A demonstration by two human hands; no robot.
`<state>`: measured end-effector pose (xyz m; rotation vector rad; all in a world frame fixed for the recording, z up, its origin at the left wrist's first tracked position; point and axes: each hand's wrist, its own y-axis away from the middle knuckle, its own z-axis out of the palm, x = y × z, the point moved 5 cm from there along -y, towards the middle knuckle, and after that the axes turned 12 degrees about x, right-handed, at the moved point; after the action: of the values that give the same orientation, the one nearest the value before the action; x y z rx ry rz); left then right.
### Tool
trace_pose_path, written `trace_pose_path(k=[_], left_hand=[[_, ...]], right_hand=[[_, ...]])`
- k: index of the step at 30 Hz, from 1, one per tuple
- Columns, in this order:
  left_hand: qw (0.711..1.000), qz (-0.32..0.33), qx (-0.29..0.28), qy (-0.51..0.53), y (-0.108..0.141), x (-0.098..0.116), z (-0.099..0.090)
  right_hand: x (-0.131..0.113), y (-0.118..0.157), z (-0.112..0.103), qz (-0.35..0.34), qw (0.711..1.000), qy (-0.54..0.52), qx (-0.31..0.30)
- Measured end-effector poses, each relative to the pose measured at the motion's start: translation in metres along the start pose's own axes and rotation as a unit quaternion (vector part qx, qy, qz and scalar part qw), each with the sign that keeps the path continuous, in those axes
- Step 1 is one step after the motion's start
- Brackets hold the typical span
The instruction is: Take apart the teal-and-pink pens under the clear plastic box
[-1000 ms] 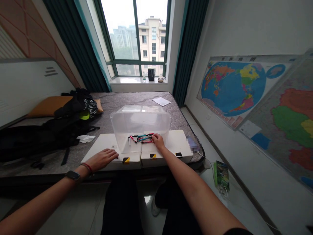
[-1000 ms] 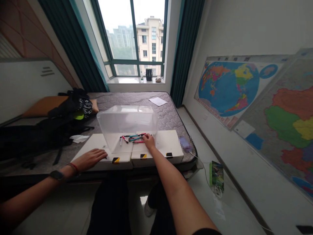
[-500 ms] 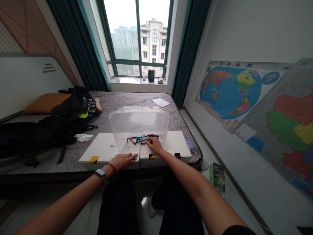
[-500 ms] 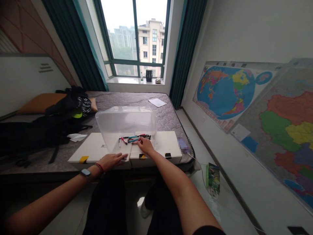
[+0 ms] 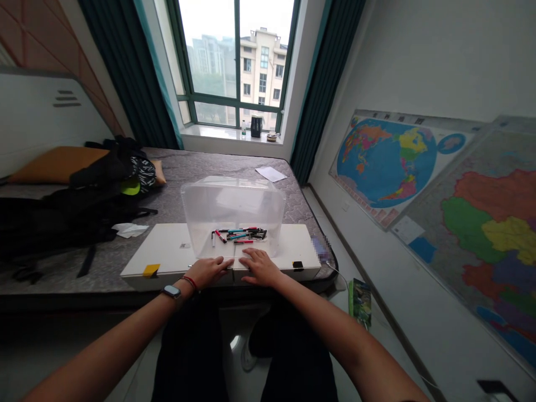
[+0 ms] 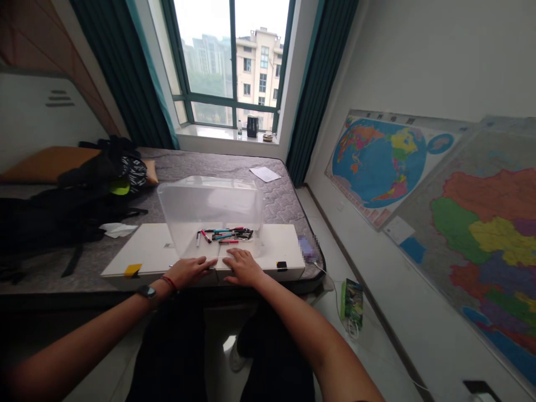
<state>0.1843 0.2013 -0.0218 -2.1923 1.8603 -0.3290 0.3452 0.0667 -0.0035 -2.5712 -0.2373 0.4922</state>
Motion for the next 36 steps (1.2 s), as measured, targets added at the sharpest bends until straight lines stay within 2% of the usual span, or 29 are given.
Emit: trace_pose_path(k=[4,7,10,12,14,18,22,27,31,36], left_hand=[[0.999,0.012,0.016,0.036,-0.012,0.008,-0.007],[0.996,0.0,0.073,0.057,-0.029,0.012,-0.02],[0.992,-0.013,0.108,0.058,-0.047,0.012,-0.026],[0.992,-0.031,0.118,0.025,-0.056,0.009,-0.023],[0.99,-0.053,0.127,-0.009,-0.061,0.005,-0.016],[0.982,-0.102,0.154,-0.025,-0.066,-0.002,0.001],[0.968,-0.14,0.208,0.005,-0.069,-0.007,0.009],[0.961,-0.128,0.246,0.009,-0.068,-0.009,0.01],[0.957,-0.138,0.256,-0.005,-0.065,-0.012,0.013],[0.961,-0.15,0.23,-0.021,-0.065,-0.012,0.014]], right_hand=[[0.003,-0.005,-0.001,0.021,1.0,-0.016,0.009],[0.007,-0.017,-0.005,0.055,0.997,-0.05,0.032],[0.02,-0.034,-0.008,0.15,0.98,-0.099,0.086],[0.032,-0.044,-0.004,0.227,0.957,-0.136,0.119],[0.041,-0.055,0.004,0.262,0.942,-0.168,0.125],[0.053,-0.072,0.017,0.289,0.928,-0.195,0.13],[0.062,-0.072,0.029,0.331,0.899,-0.269,0.098],[0.067,-0.062,0.036,0.371,0.856,-0.349,0.085],[0.069,-0.063,0.039,0.375,0.851,-0.356,0.087],[0.073,-0.063,0.042,0.378,0.858,-0.334,0.097]])
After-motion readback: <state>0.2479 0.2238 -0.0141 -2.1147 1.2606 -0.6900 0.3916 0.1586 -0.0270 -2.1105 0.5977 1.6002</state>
